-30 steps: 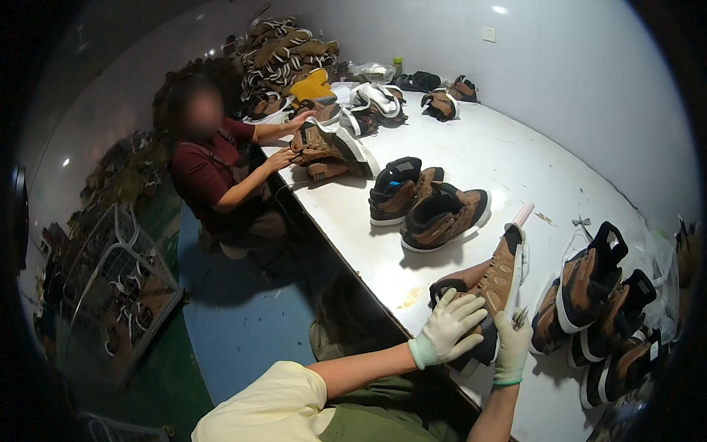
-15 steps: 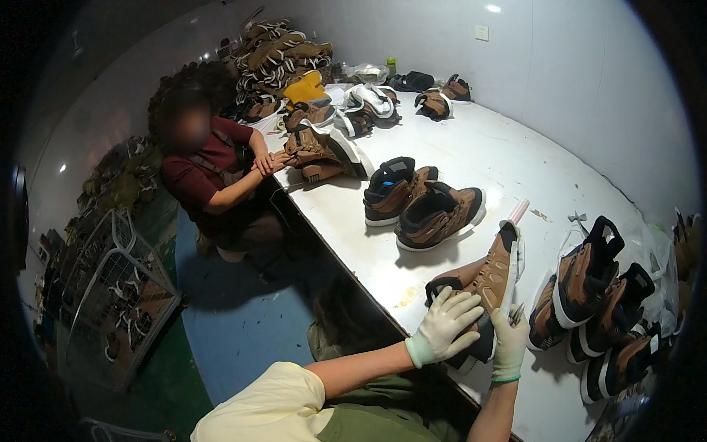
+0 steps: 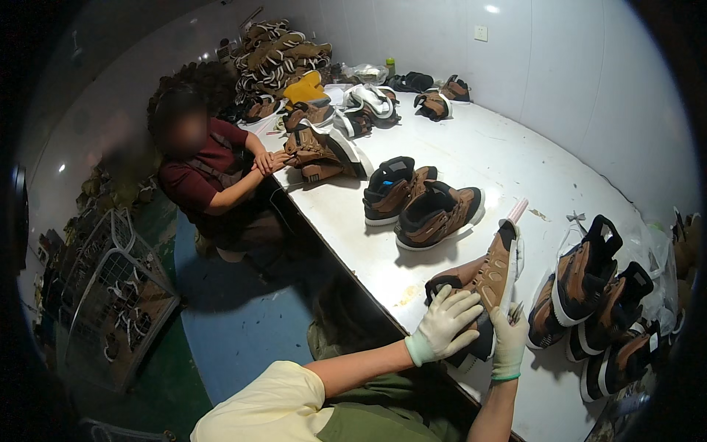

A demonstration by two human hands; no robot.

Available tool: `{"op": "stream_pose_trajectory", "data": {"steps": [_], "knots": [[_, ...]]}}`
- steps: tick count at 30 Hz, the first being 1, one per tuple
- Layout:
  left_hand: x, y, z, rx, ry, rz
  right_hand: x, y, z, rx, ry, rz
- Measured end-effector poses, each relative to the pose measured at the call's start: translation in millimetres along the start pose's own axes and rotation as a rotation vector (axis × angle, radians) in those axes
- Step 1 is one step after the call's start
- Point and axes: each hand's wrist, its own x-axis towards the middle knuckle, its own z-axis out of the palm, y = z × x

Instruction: The person assembles brown hiking boots at a white workbench. They insert white foam strips into the boot uppers, adjust the tongue and collar, and place blue plastic inserts inside. The person handles multiple boots one at a time, rotating them to fit components and arranging finished units on the table.

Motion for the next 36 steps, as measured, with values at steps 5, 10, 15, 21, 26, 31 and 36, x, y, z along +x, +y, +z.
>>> {"op": "stream_pose_trajectory", "data": {"steps": [5,10,15,21,26,31,36], "knots": [[0,1,-1,0.007,-0.006,-0.004,2,5,-3,-0.003,-0.001,-0.009],[-1,0,-1,0.010,0.003,0.003,1,4,-1,0.005,0.007,-0.020],[-3,1,0,0.016,0.006,0.003,-3,-2,1,0.005,0.001,-0.017],[-5,-1,0,0.033,-0.001,-0.003,-4,0,2,0.004,0.007,-0.018],[1,-1,-2,-0.009,0.012,0.029,-8,-13,8,0.069,0.024,0.011],[0,0,-6,-0.003,0.029,0.052,-3,-1,7,0.023,0.022,0.005],[1,2,-5,0.014,0.002,0.039,-3,3,3,0.089,0.010,0.037]]}}
